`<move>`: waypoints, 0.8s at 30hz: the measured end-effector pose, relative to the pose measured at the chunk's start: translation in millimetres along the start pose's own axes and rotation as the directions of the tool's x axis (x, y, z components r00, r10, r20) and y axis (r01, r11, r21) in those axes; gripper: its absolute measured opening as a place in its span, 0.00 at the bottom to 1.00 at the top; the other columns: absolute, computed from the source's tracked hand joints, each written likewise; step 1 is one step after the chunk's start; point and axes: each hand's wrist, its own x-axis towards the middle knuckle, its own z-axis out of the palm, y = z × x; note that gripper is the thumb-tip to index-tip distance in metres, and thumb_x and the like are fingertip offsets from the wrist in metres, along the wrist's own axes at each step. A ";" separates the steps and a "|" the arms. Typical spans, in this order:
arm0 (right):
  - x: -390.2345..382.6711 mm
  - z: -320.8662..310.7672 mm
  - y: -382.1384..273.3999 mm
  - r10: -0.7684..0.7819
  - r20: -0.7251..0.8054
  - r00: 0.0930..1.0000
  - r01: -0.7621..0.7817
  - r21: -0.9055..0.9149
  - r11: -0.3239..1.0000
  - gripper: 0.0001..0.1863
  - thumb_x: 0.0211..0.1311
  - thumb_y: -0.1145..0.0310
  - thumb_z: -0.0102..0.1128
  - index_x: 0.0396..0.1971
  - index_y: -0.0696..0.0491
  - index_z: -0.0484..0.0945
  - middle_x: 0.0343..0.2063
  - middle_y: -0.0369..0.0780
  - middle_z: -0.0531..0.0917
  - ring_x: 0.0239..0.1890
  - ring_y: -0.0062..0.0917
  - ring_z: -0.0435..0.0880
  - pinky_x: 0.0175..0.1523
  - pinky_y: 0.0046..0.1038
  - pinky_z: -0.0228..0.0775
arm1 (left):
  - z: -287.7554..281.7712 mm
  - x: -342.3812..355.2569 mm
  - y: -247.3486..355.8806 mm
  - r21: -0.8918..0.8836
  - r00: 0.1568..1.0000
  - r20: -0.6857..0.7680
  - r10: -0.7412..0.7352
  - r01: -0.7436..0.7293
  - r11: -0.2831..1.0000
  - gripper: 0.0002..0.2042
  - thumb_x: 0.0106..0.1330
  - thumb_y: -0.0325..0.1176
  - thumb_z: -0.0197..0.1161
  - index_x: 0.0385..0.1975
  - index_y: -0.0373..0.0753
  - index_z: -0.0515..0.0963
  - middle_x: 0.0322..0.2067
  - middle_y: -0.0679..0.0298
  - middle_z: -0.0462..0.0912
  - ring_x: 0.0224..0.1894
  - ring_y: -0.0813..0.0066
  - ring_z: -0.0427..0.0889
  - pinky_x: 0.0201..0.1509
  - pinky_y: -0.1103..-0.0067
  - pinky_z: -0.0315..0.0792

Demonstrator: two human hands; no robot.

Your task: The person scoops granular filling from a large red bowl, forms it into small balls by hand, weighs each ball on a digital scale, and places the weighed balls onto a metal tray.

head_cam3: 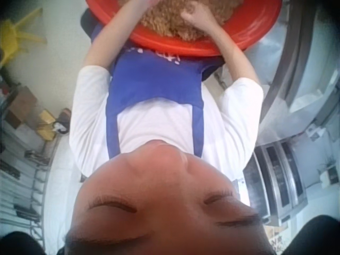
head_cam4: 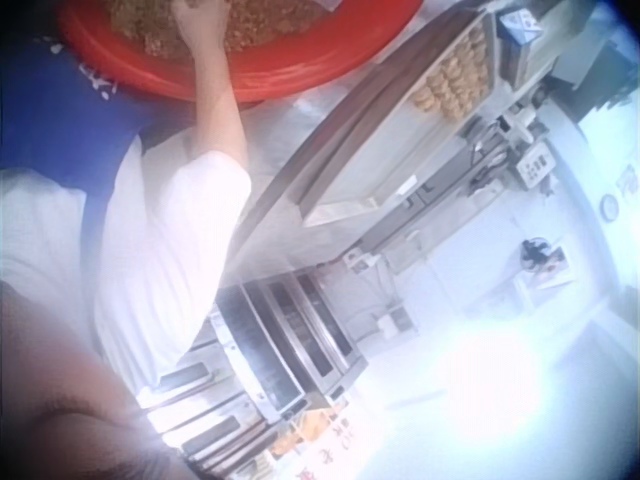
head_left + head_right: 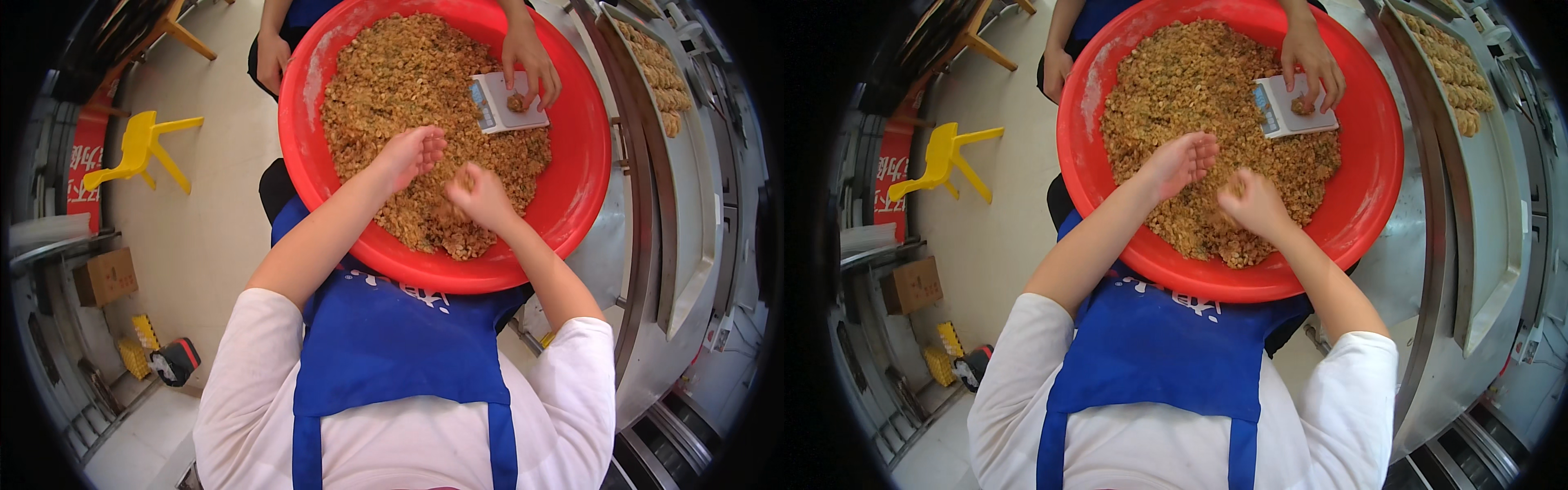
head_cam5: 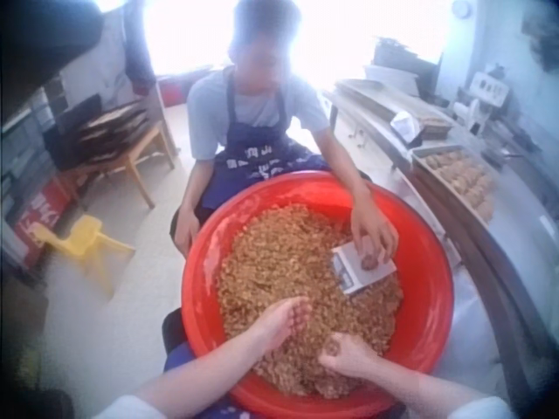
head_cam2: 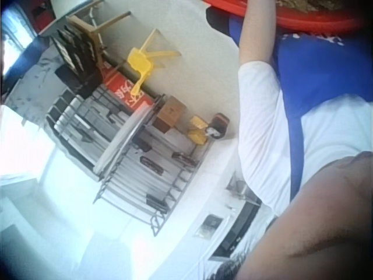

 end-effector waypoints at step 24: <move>73.8 41.5 -39.9 -0.528 -0.694 0.489 0.519 -0.255 0.816 0.09 0.59 0.63 0.59 0.29 0.52 0.83 0.32 0.40 0.84 0.36 0.34 0.82 0.36 0.30 0.73 | 1.5 -10.6 13.8 -0.441 0.972 0.220 -0.082 0.174 0.880 0.28 0.73 0.59 0.34 0.52 0.42 0.70 0.54 0.57 0.72 0.60 0.66 0.70 0.64 0.62 0.64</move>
